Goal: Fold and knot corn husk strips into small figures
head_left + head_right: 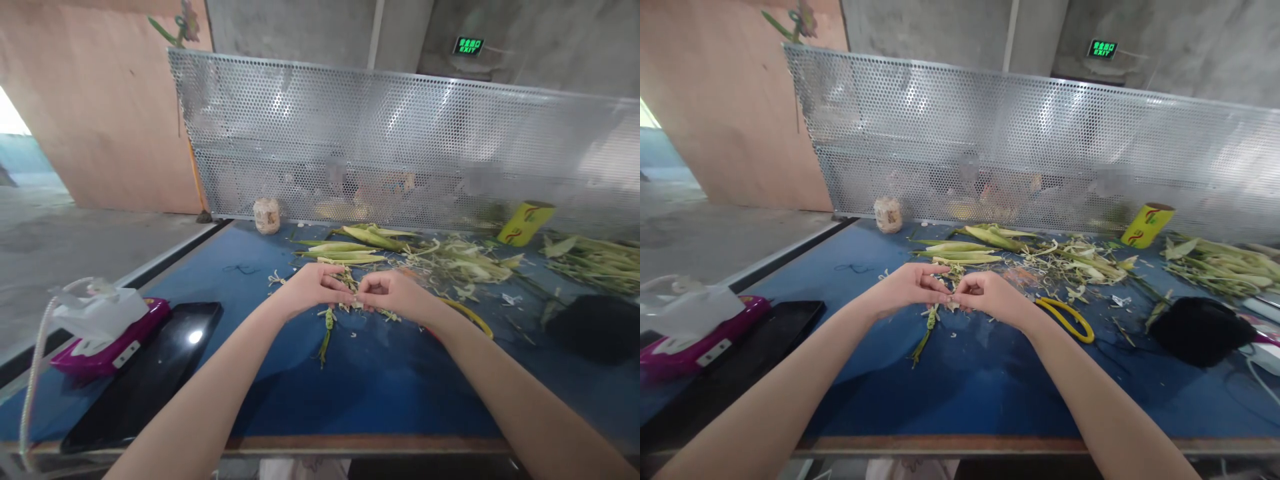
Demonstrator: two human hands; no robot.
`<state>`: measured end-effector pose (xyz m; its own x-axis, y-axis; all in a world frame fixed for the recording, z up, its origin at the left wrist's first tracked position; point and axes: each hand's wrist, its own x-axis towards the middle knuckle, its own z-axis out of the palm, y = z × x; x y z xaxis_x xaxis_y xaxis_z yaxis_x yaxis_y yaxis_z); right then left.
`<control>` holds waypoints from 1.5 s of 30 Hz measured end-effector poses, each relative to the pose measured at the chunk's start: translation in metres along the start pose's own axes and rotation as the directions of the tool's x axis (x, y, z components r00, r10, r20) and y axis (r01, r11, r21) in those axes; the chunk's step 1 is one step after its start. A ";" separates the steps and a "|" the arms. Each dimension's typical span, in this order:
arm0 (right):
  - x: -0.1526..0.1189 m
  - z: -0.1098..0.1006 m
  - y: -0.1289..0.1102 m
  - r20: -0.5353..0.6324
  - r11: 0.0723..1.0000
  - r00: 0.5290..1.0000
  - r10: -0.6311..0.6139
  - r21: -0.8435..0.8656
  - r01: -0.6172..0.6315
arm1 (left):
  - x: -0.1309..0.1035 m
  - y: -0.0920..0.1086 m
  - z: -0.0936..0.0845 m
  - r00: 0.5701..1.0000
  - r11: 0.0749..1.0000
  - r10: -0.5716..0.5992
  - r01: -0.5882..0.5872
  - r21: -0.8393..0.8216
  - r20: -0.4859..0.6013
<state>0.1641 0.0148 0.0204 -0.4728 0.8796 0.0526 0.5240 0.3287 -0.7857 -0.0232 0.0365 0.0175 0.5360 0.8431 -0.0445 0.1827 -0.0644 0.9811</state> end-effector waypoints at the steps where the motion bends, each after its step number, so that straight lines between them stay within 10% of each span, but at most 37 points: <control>1: 0.000 0.000 0.000 -0.004 1.000 1.000 -0.003 -0.006 0.003 | 0.000 -0.001 -0.001 1.000 1.000 -0.004 0.004 -0.006 -0.003; 45: -0.003 -0.002 -0.007 0.045 0.998 0.998 0.038 -0.048 -0.036 | -0.007 0.005 0.000 0.995 1.000 -0.018 0.016 0.016 0.103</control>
<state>0.1640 0.0105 0.0269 -0.4841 0.8750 -0.0052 0.5743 0.3132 -0.7563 -0.0262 0.0306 0.0226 0.6143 0.7849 -0.0812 0.2047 -0.0592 0.9770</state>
